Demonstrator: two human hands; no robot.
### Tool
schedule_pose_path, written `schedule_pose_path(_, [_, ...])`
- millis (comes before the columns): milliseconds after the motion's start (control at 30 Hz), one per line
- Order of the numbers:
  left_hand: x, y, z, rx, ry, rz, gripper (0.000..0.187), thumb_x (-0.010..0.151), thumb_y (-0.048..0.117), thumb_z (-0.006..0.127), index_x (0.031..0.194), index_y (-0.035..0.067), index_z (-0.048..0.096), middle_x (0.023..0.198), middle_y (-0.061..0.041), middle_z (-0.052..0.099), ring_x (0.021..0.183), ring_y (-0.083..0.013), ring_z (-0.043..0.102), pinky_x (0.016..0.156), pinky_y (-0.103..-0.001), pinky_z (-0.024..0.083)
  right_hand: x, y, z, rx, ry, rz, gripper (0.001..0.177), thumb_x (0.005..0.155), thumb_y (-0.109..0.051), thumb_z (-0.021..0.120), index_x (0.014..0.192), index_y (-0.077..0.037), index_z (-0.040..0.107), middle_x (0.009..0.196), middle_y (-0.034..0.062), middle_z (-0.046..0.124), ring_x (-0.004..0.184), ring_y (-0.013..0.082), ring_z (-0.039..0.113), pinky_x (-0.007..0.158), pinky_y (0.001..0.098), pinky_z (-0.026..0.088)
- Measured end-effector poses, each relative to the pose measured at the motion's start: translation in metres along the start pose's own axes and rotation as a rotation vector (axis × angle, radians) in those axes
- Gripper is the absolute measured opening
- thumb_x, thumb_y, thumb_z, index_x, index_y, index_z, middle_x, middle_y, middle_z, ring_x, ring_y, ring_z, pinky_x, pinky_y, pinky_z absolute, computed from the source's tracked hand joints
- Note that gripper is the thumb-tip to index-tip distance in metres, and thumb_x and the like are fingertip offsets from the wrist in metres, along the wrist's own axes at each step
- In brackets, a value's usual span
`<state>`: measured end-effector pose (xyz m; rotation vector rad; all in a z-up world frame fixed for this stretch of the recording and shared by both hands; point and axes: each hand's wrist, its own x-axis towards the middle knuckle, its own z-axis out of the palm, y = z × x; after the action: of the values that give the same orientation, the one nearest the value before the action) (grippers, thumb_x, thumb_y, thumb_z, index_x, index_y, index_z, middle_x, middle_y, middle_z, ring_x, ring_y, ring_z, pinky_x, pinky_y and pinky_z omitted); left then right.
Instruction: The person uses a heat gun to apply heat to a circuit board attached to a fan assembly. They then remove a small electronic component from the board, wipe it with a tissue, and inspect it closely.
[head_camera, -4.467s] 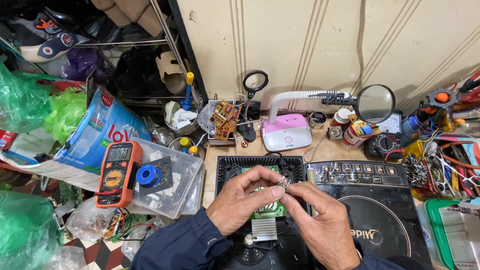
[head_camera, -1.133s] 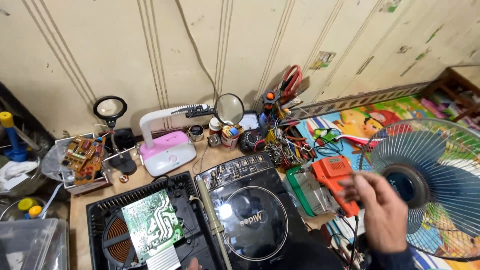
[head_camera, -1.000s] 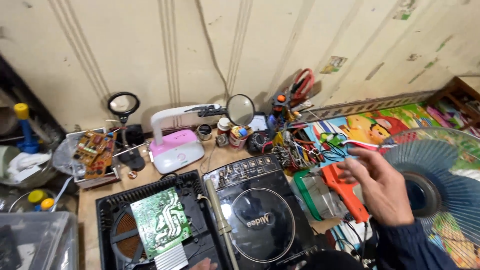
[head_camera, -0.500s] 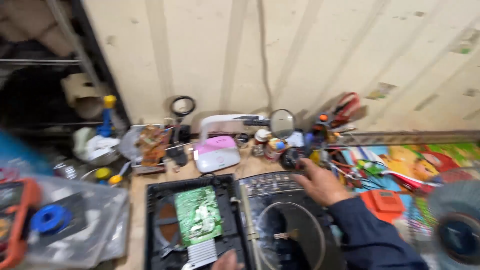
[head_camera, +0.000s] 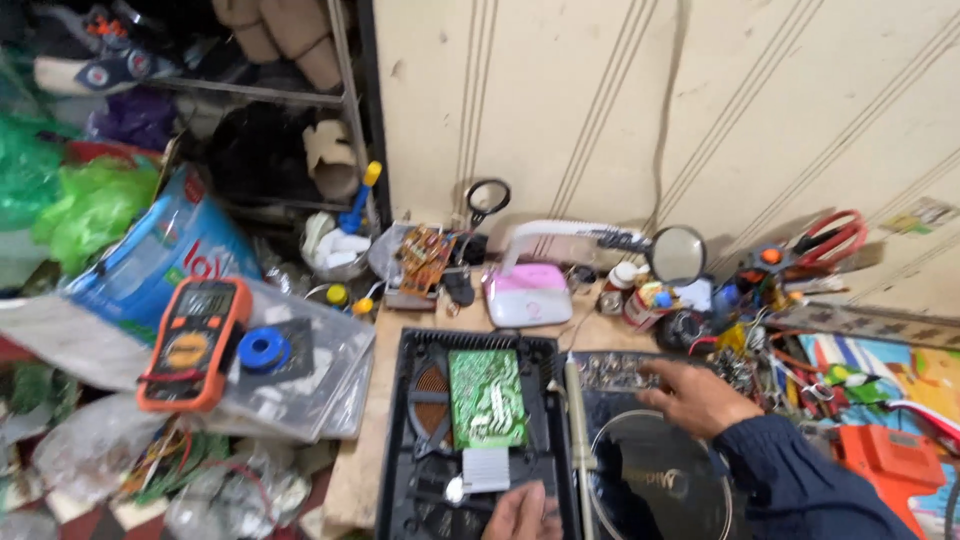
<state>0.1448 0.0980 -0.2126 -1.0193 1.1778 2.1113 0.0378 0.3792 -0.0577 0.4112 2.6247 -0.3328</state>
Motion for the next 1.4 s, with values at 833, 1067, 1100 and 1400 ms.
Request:
schedule_pose_path(833, [-0.052, 0.064, -0.047, -0.23, 0.338, 0.245, 0.039, 0.107, 0.018, 0.065, 0.142, 0.006, 0.077, 0.126, -0.019, 0.087, 0.1, -0.0279, 0.079, 0.088, -0.042, 0.066, 0.011, -0.231, 0.164, 0.188, 0.113, 0.098, 0.127, 0.09, -0.08, 0.076, 0.178, -0.018, 0.008, 0.188, 0.0141, 0.004, 0.169, 0.035, 0.022, 0.131, 0.0587, 0.034])
schedule_pose_path(1067, [-0.066, 0.083, -0.056, -0.135, 0.345, 0.189, 0.04, 0.11, 0.025, 0.062, 0.146, 0.012, 0.075, 0.136, -0.012, 0.084, 0.108, -0.0261, 0.079, 0.095, -0.042, 0.068, 0.017, -0.233, 0.189, 0.164, 0.152, 0.131, 0.134, 0.086, -0.088, 0.072, 0.179, -0.015, 0.007, 0.186, 0.0186, 0.007, 0.169, 0.0364, 0.023, 0.131, 0.0573, 0.035])
schedule_pose_path(1100, [-0.067, 0.084, -0.056, -0.143, 0.347, 0.181, 0.041, 0.11, 0.027, 0.063, 0.146, 0.012, 0.075, 0.134, -0.012, 0.083, 0.109, -0.027, 0.078, 0.096, -0.043, 0.068, 0.021, -0.232, 0.193, 0.178, 0.185, 0.119, 0.133, 0.086, -0.085, 0.075, 0.178, -0.015, 0.01, 0.186, 0.0191, 0.009, 0.167, 0.0376, 0.025, 0.13, 0.0584, 0.035])
schedule_pose_path(1400, [-0.019, 0.062, -0.083, -0.204, 0.381, 0.199, 0.035, 0.105, 0.028, 0.074, 0.122, -0.003, 0.079, 0.101, -0.022, 0.084, 0.085, -0.0276, 0.077, 0.08, -0.041, 0.068, -0.007, -0.227, 0.177, 0.583, 0.271, 0.088, 0.122, 0.084, -0.058, 0.084, 0.176, -0.017, 0.015, 0.186, 0.0146, 0.01, 0.17, 0.0335, 0.023, 0.134, 0.0613, 0.028])
